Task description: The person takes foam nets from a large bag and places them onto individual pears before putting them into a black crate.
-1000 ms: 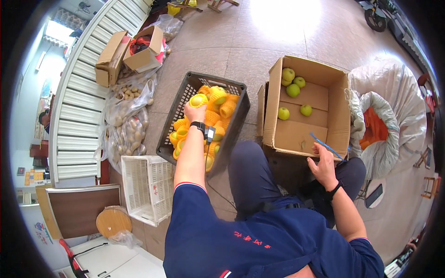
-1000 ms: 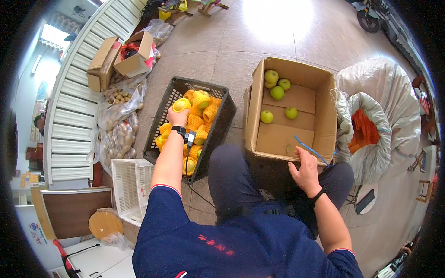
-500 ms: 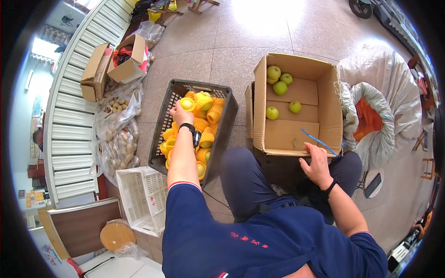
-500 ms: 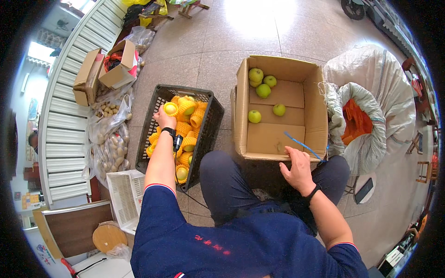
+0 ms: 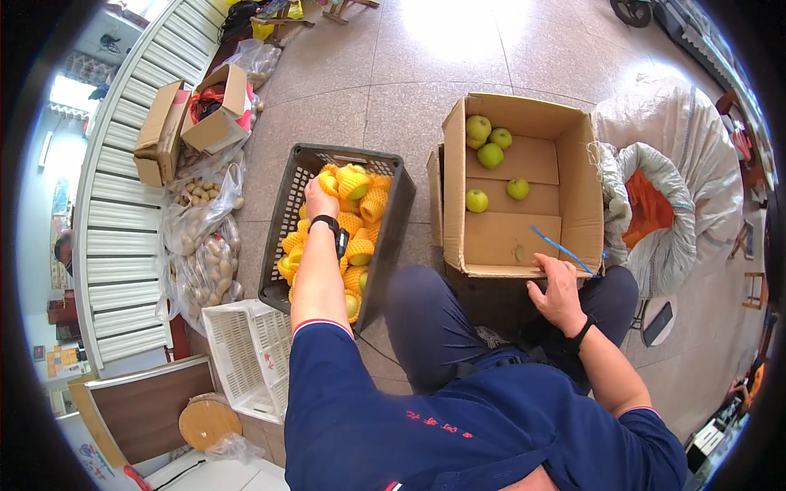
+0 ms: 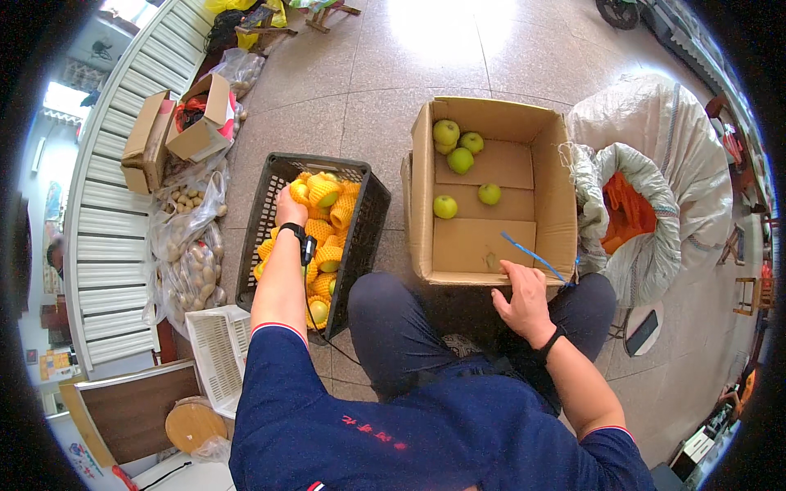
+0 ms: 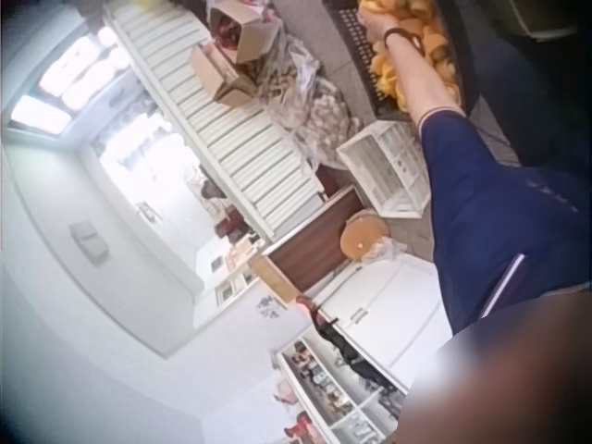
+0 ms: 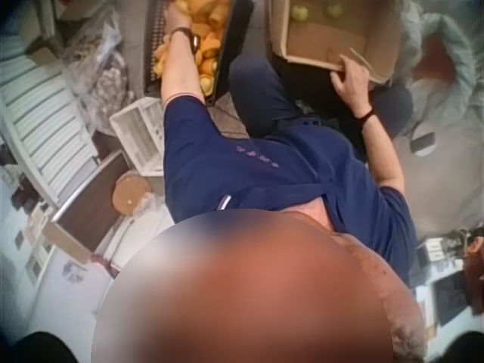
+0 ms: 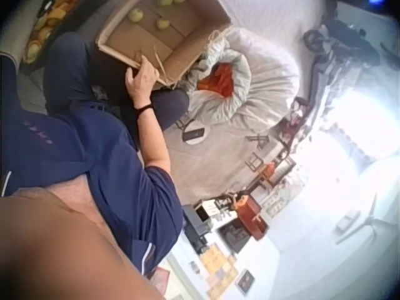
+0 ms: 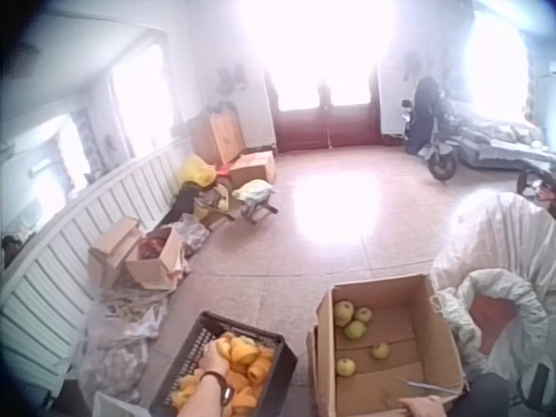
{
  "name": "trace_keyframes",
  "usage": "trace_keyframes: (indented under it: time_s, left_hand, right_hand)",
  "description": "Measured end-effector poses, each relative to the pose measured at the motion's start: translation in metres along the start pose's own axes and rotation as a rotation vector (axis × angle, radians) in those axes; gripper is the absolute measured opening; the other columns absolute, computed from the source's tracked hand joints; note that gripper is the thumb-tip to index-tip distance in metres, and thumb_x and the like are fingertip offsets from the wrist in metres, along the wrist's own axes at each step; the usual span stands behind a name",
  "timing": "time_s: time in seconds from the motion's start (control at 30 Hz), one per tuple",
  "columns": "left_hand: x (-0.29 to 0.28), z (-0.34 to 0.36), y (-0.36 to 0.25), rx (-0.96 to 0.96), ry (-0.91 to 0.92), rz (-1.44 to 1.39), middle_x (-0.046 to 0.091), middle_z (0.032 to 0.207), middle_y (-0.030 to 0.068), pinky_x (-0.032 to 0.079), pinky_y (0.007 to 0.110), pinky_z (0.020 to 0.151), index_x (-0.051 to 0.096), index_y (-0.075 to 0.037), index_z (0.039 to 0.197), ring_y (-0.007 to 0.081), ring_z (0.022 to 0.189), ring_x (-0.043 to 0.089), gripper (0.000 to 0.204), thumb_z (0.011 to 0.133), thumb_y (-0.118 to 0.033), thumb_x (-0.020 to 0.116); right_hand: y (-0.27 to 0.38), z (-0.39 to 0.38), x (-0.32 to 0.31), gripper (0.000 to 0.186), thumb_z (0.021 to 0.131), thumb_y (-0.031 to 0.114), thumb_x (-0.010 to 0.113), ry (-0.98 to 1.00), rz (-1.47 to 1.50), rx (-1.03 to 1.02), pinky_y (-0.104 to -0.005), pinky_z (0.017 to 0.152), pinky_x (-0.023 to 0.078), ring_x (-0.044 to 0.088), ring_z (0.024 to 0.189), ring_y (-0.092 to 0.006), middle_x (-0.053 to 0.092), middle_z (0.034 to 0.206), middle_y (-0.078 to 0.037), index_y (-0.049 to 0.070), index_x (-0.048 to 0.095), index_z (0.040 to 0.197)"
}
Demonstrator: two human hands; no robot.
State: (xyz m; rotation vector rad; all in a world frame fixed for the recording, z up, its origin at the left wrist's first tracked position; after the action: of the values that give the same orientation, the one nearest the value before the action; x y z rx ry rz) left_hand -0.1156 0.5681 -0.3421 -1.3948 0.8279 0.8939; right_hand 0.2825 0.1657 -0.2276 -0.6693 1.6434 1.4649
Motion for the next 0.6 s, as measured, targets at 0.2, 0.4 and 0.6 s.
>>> trace_keyframes:
  time_s: [0.2,0.4,0.6]
  left_hand:
    - [0.006,0.002,-0.001,0.049,0.012,-0.067,0.052,0.14,0.0212,0.036,0.04,0.115,0.055,0.002,0.13,0.0352,0.135,0.046,0.047,0.083,0.0,0.057]
    - [0.002,-0.016,-0.002,-0.041,-0.014,-0.071,0.056,0.134,0.0239,0.039,0.042,0.112,0.058,0.002,0.125,0.0373,0.129,0.05,0.044,0.081,-0.005,0.062]
    - [-0.008,-0.022,0.012,-0.181,-0.088,-0.78,0.065,0.112,0.0126,0.058,0.036,0.074,0.061,0.002,0.119,0.0259,0.091,0.067,0.037,0.084,-0.008,0.064]
  right_hand:
    - [-0.005,-0.002,0.0,0.051,0.078,0.017,0.074,-0.016,-0.009,0.004,-0.0417,0.1,0.038,0.06,0.107,-0.0294,0.065,0.109,-0.013,0.003,0.056,0.124]
    - [-0.009,-0.006,0.0,0.051,0.078,0.018,0.074,-0.022,0.006,0.002,-0.0416,0.1,0.038,0.06,0.106,-0.0296,0.065,0.109,-0.013,0.003,0.057,0.124]
    - [0.002,-0.003,0.001,0.052,0.079,0.022,0.074,-0.042,0.071,-0.051,-0.0429,0.098,0.039,0.061,0.108,-0.03,0.066,0.112,-0.015,0.002,0.057,0.124]
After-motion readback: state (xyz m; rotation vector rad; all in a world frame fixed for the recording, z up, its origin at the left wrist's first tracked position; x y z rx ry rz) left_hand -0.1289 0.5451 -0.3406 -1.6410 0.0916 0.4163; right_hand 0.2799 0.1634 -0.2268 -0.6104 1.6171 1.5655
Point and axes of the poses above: each hand's wrist, its own z-axis towards the middle knuckle, its own x-axis out of the palm, y = z × x, the point moved 10 cm from there along z, towards the middle knuckle
